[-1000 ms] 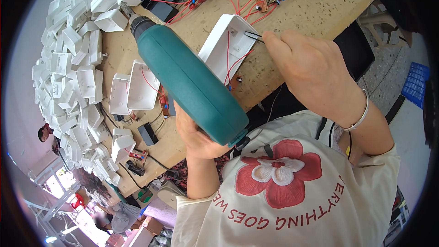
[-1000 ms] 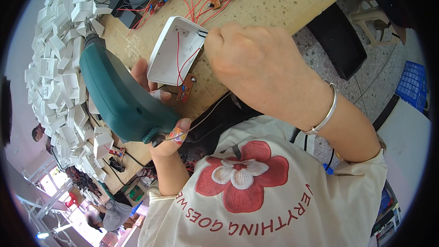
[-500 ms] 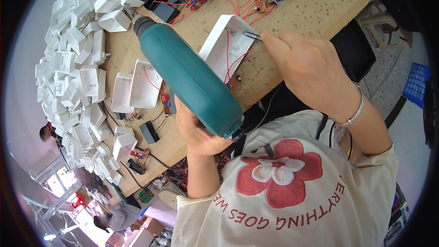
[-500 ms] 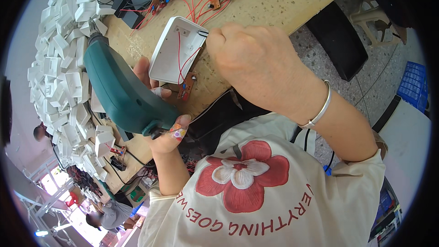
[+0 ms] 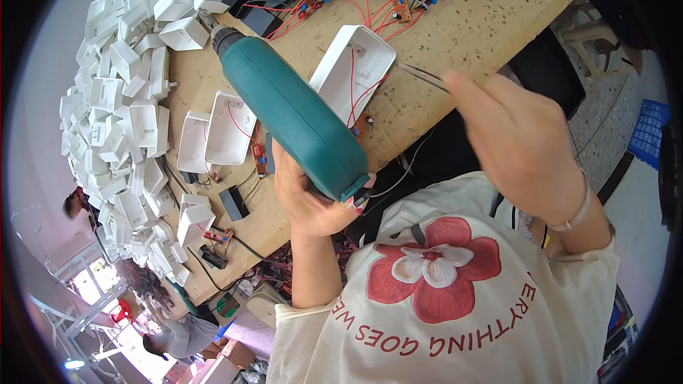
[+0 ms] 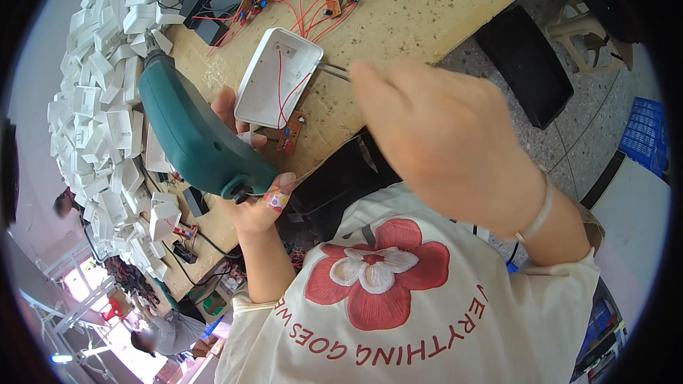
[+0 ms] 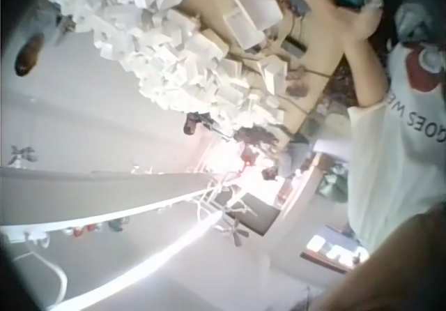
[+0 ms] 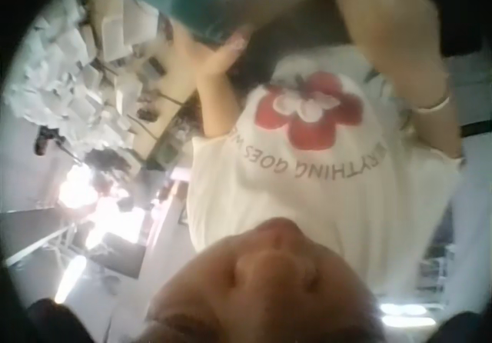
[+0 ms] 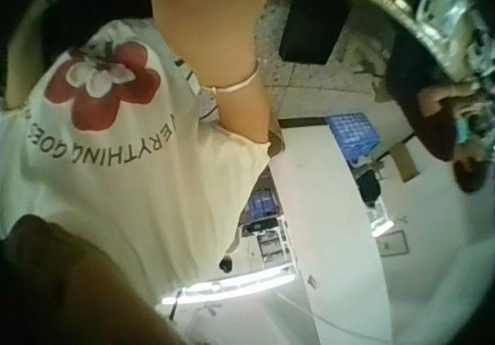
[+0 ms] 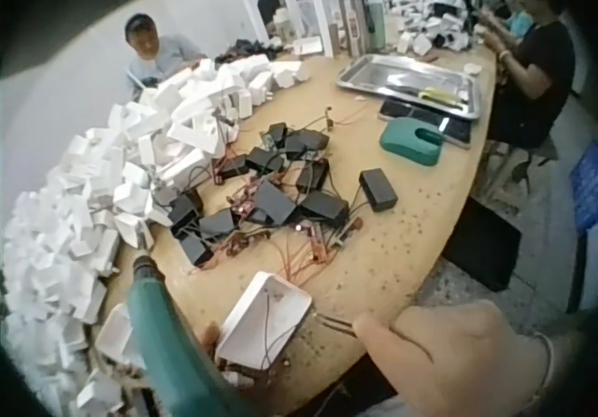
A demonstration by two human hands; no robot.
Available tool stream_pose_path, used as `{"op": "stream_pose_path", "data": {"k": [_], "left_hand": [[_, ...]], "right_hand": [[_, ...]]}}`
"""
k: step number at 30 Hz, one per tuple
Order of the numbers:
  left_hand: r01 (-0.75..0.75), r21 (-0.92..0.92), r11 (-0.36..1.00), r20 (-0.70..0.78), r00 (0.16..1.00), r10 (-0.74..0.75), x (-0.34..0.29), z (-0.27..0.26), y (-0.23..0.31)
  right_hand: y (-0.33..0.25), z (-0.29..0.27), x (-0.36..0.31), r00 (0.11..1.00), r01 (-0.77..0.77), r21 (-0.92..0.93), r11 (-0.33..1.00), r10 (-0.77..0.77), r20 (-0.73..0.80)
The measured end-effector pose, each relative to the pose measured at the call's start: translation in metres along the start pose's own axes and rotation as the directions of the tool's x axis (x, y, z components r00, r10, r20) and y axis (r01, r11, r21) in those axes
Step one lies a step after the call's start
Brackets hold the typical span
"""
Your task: Soldering electronic components and wires into plastic housing units at a workbench.
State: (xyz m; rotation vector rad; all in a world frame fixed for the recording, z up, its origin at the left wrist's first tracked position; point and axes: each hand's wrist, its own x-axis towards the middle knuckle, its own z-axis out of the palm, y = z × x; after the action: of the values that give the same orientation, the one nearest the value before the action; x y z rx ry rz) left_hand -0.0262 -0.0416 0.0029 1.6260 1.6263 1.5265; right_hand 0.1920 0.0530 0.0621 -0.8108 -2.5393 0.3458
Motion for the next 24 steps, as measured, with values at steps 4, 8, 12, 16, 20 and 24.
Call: {"op": "stream_pose_path", "data": {"k": [4,8,12,16,20,24], "left_hand": [[-0.024,0.008,1.000,-0.014,1.000,0.024,-0.004,-0.001,-0.004],[0.085,-0.211,0.974,0.051,0.996,-0.076,0.001,0.003,0.004],[0.026,-0.256,0.966,0.017,1.000,-0.022,-0.002,0.005,-0.001],[0.011,-0.112,0.994,0.058,0.998,-0.005,-0.001,0.000,-0.003],[0.040,-0.167,0.985,-0.001,0.999,-0.040,0.000,0.006,0.003],[-0.009,0.012,1.000,-0.030,1.000,0.009,-0.009,0.001,0.004]], "right_hand": [[0.001,-0.037,-0.048,0.982,-0.157,-0.100,0.982,0.166,0.088],[0.042,-0.048,-0.122,0.858,-0.424,-0.368,0.828,0.497,0.131],[0.108,-0.028,-0.171,0.698,-0.528,-0.544,0.652,0.698,0.159],[0.143,-0.024,-0.212,0.686,-0.579,-0.495,0.648,0.715,0.134],[0.146,-0.030,-0.211,0.684,-0.570,-0.556,0.605,0.725,0.087],[0.106,-0.039,-0.133,0.762,-0.644,-0.098,0.759,0.626,-0.166]]}}
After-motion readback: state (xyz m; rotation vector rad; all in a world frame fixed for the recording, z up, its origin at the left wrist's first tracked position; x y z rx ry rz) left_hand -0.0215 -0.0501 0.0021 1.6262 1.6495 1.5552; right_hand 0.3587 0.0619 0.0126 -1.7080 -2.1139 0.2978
